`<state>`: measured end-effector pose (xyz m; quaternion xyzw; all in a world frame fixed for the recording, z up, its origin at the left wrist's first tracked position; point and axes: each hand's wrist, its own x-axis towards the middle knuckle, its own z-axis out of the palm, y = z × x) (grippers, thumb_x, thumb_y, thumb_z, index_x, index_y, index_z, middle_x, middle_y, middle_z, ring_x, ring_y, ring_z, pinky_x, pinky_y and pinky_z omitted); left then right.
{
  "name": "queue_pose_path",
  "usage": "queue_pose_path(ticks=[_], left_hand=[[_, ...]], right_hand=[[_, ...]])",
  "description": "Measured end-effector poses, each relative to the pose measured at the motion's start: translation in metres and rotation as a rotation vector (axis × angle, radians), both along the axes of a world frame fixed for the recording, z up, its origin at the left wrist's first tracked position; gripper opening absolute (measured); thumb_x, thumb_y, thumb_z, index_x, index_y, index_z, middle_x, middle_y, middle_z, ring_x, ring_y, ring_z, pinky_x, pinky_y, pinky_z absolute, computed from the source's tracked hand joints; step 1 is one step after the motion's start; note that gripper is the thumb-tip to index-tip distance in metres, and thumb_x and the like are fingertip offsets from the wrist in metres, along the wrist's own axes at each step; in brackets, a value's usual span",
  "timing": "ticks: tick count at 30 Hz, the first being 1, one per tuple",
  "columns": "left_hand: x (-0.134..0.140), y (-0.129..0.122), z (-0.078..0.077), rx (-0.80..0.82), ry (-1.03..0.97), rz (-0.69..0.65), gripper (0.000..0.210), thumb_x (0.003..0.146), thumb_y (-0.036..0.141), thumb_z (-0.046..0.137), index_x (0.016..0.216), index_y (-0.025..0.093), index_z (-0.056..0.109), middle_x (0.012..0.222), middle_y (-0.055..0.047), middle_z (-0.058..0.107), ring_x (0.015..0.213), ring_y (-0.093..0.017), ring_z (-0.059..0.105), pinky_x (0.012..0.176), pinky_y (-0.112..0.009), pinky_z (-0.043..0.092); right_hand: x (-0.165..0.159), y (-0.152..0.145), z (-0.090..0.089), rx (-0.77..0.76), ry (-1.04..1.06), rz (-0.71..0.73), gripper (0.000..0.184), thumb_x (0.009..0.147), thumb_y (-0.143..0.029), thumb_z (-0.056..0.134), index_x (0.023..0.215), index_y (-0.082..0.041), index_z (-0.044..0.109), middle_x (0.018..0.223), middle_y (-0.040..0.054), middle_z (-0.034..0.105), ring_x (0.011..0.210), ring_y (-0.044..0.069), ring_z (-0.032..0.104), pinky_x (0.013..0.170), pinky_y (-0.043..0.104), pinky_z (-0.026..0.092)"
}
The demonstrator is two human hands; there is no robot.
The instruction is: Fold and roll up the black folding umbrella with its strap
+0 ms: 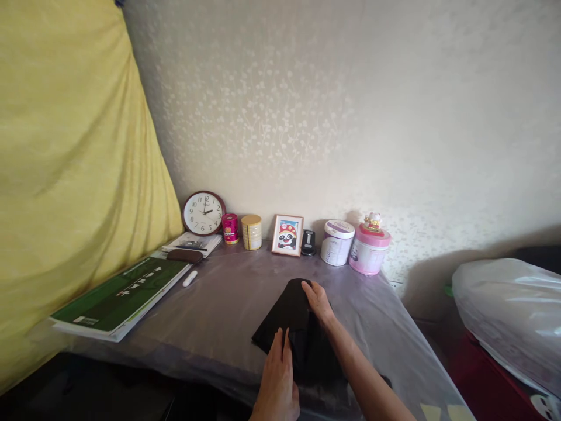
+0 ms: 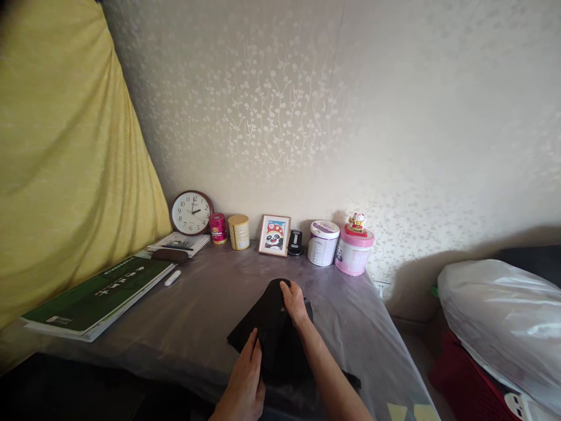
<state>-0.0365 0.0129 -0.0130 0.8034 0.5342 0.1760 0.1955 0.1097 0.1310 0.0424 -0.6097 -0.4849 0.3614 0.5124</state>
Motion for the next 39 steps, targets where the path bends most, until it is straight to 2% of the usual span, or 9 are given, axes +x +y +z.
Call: queue_pose_path(ticks=[9, 13, 17, 22, 25, 27, 30, 34, 39], left_hand=[[-0.006, 0.002, 0.016, -0.091, -0.024, 0.030, 0.077, 0.060, 0.004, 0.045, 0.135, 0.006, 0.027, 0.148, -0.016, 0.018, 0.135, -0.025, 0.021, 0.110, -0.033, 0.022], [-0.007, 0.003, 0.018, -0.129, 0.038, 0.055, 0.076, 0.064, 0.005, 0.043, 0.137, 0.003, 0.020, 0.147, -0.018, 0.019, 0.135, -0.023, 0.021, 0.111, -0.033, 0.021], [-0.012, 0.004, 0.001, -0.096, 0.064, 0.057, 0.072, 0.070, 0.009, 0.040, 0.137, 0.001, 0.017, 0.146, -0.019, 0.021, 0.135, -0.023, 0.022, 0.110, -0.035, 0.024], [-0.022, -0.004, -0.025, 0.017, 0.085, 0.105, 0.064, 0.070, 0.013, 0.046, 0.131, 0.003, 0.034, 0.137, -0.018, 0.040, 0.126, -0.025, 0.040, 0.103, -0.033, 0.036], [-0.020, -0.008, -0.023, 0.182, 0.109, 0.205, 0.055, 0.067, 0.013, 0.051, 0.123, 0.013, 0.048, 0.131, -0.014, 0.049, 0.121, -0.028, 0.045, 0.100, -0.039, 0.040], [-0.014, -0.006, -0.019, 0.280, 0.123, 0.169, 0.055, 0.065, 0.014, 0.055, 0.120, 0.020, 0.052, 0.133, -0.010, 0.048, 0.121, -0.029, 0.045, 0.100, -0.042, 0.040], [-0.005, 0.002, -0.018, 0.399, 0.158, 0.077, 0.066, 0.062, 0.013, 0.057, 0.126, 0.023, 0.046, 0.138, -0.006, 0.042, 0.125, -0.029, 0.041, 0.101, -0.043, 0.040], [0.000, 0.015, -0.038, 0.518, 0.219, 0.115, 0.060, 0.074, 0.003, 0.043, 0.130, 0.026, 0.041, 0.134, -0.004, 0.048, 0.123, -0.023, 0.044, 0.096, -0.034, 0.045], [-0.002, 0.023, -0.063, 0.556, 0.231, 0.103, 0.068, 0.078, -0.003, 0.034, 0.138, 0.025, 0.015, 0.135, -0.004, 0.045, 0.125, -0.020, 0.041, 0.099, -0.028, 0.041]], right_hand=[[-0.021, 0.014, -0.006, -0.143, -0.002, 0.040, 0.029, 0.081, -0.033, 0.046, 0.105, -0.016, 0.050, 0.070, 0.0020, 0.064, 0.056, 0.015, 0.062, 0.040, 0.024, 0.049], [-0.030, 0.017, -0.007, -0.191, -0.010, 0.123, 0.029, 0.085, -0.030, 0.044, 0.110, -0.017, 0.045, 0.065, -0.0002, 0.065, 0.056, 0.013, 0.064, 0.042, 0.018, 0.046], [-0.032, 0.012, -0.005, -0.127, -0.193, 0.274, 0.018, 0.086, -0.029, 0.041, 0.097, -0.018, 0.050, 0.068, -0.0005, 0.068, 0.063, 0.011, 0.066, 0.047, 0.017, 0.045], [-0.034, -0.006, 0.000, 0.080, -0.548, 0.359, 0.018, 0.086, -0.022, 0.038, 0.091, -0.021, 0.056, 0.075, -0.0008, 0.070, 0.069, 0.011, 0.065, 0.066, 0.021, 0.046], [-0.037, -0.015, -0.002, 0.144, -0.708, 0.382, 0.021, 0.087, -0.022, 0.039, 0.097, -0.023, 0.058, 0.082, -0.0003, 0.070, 0.078, 0.013, 0.065, 0.070, 0.022, 0.045], [-0.039, -0.019, -0.005, 0.174, -0.812, 0.384, 0.022, 0.088, -0.025, 0.040, 0.099, -0.024, 0.060, 0.084, 0.0005, 0.070, 0.081, 0.015, 0.064, 0.071, 0.023, 0.045], [-0.036, -0.024, -0.007, 0.224, -0.863, 0.409, 0.024, 0.090, -0.027, 0.040, 0.100, -0.025, 0.062, 0.086, 0.0007, 0.069, 0.080, 0.014, 0.063, 0.072, 0.023, 0.045], [-0.022, -0.028, -0.009, 0.376, -0.811, 0.543, 0.026, 0.091, -0.025, 0.040, 0.100, -0.025, 0.064, 0.092, 0.0009, 0.069, 0.091, 0.014, 0.060, 0.083, 0.025, 0.043], [-0.003, -0.013, -0.017, 0.479, -0.788, 0.602, 0.027, 0.092, -0.025, 0.039, 0.098, -0.024, 0.064, 0.099, 0.0001, 0.069, 0.110, 0.015, 0.052, 0.105, 0.039, 0.024]])
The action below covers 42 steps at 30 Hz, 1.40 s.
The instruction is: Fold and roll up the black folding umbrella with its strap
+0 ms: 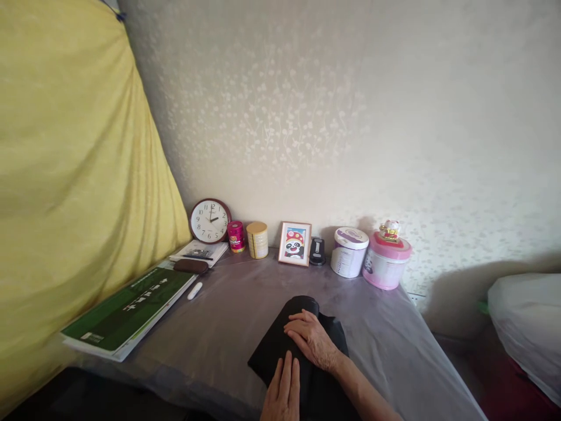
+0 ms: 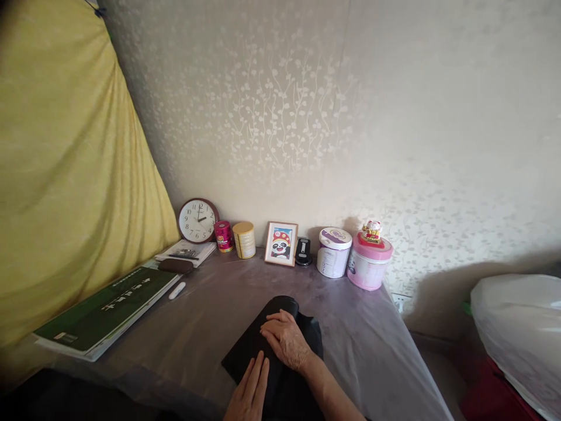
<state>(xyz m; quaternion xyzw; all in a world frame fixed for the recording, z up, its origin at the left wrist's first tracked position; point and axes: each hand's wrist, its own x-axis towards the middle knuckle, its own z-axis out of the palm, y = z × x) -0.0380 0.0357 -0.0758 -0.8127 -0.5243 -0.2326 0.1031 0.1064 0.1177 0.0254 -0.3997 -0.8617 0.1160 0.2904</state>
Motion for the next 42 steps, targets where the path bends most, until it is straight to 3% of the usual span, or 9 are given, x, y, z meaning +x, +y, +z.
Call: queue_pose_path(ticks=[4, 10, 14, 17, 21, 27, 34, 39, 42], left_hand=[[0.000, 0.001, -0.002, -0.044, -0.037, 0.020, 0.069, 0.082, 0.002, 0.034, 0.136, 0.026, -0.001, 0.137, -0.004, 0.042, 0.125, -0.019, 0.041, 0.099, -0.026, 0.040], [0.001, 0.001, 0.002, -0.164, -0.025, 0.045, 0.062, 0.085, 0.007, 0.034, 0.135, 0.026, 0.003, 0.139, -0.005, 0.037, 0.127, -0.021, 0.037, 0.100, -0.027, 0.039], [0.002, 0.002, 0.010, -0.253, -0.005, 0.091, 0.061, 0.080, -0.001, 0.028, 0.135, 0.023, 0.020, 0.139, -0.007, 0.038, 0.126, -0.020, 0.040, 0.099, -0.026, 0.040], [0.003, 0.001, 0.022, -0.300, 0.030, 0.154, 0.064, 0.074, -0.005, 0.028, 0.134, 0.019, 0.029, 0.136, -0.011, 0.043, 0.122, -0.020, 0.045, 0.097, -0.028, 0.042], [0.004, -0.003, 0.050, -0.407, 0.064, 0.198, 0.074, 0.066, -0.003, 0.040, 0.136, 0.013, 0.025, 0.129, -0.016, 0.050, 0.115, -0.026, 0.050, 0.090, -0.033, 0.045], [-0.002, -0.010, 0.093, -0.530, 0.100, 0.180, 0.085, 0.063, 0.003, 0.049, 0.139, 0.015, 0.015, 0.120, -0.014, 0.053, 0.103, -0.026, 0.053, 0.079, -0.032, 0.045], [-0.006, -0.014, 0.118, -0.519, 0.129, 0.223, 0.078, 0.067, 0.000, 0.043, 0.139, 0.014, 0.018, 0.129, -0.016, 0.046, 0.103, -0.025, 0.055, 0.082, -0.034, 0.044], [-0.019, -0.014, 0.132, -0.631, -0.121, 0.156, 0.074, 0.066, 0.005, 0.044, 0.137, 0.013, 0.026, 0.126, -0.015, 0.049, 0.098, -0.021, 0.059, 0.082, -0.029, 0.044], [-0.031, -0.017, 0.143, -0.695, -0.310, 0.085, 0.069, 0.067, 0.010, 0.043, 0.134, 0.020, 0.030, 0.099, -0.005, 0.064, 0.075, -0.014, 0.062, 0.067, -0.023, 0.046]], right_hand=[[0.006, 0.036, -0.009, 0.023, 0.004, -0.081, 0.031, 0.093, -0.027, 0.036, 0.092, -0.025, 0.066, 0.098, -0.0003, 0.070, 0.109, 0.016, 0.053, 0.104, 0.042, 0.026], [0.018, 0.077, -0.010, 0.085, 0.009, -0.281, 0.036, 0.093, -0.027, 0.032, 0.088, -0.023, 0.067, 0.092, 0.0033, 0.070, 0.092, 0.016, 0.061, 0.087, 0.030, 0.044], [0.025, 0.055, 0.001, 0.147, 0.106, -0.431, 0.033, 0.092, -0.026, 0.033, 0.099, -0.018, 0.063, 0.100, 0.0091, 0.067, 0.097, 0.020, 0.058, 0.090, 0.036, 0.043], [0.026, 0.024, 0.004, 0.105, 0.140, -0.292, 0.029, 0.091, -0.025, 0.036, 0.100, -0.020, 0.063, 0.101, 0.0066, 0.067, 0.099, 0.018, 0.057, 0.090, 0.034, 0.044], [0.038, 0.002, -0.002, 0.050, 0.100, -0.288, 0.027, 0.086, -0.021, 0.041, 0.103, -0.022, 0.063, 0.114, 0.0071, 0.062, 0.108, 0.020, 0.054, 0.095, 0.040, 0.040], [0.076, -0.009, -0.014, -0.056, 0.234, -0.445, 0.027, 0.084, -0.025, 0.039, 0.090, -0.022, 0.065, 0.096, 0.0060, 0.068, 0.092, 0.020, 0.061, 0.089, 0.036, 0.044], [0.104, -0.031, -0.019, -0.235, 0.361, -0.526, 0.033, 0.078, -0.039, 0.041, 0.087, -0.020, 0.068, 0.093, 0.0071, 0.070, 0.090, 0.024, 0.063, 0.083, 0.038, 0.047], [0.115, -0.037, -0.020, -0.315, 0.498, -0.544, 0.032, 0.074, -0.043, 0.045, 0.084, -0.023, 0.068, 0.086, 0.0046, 0.072, 0.082, 0.024, 0.065, 0.078, 0.036, 0.049], [0.118, -0.038, -0.021, -0.337, 0.627, -0.550, 0.033, 0.070, -0.045, 0.049, 0.081, -0.021, 0.067, 0.088, 0.0066, 0.071, 0.088, 0.025, 0.064, 0.084, 0.038, 0.047]])
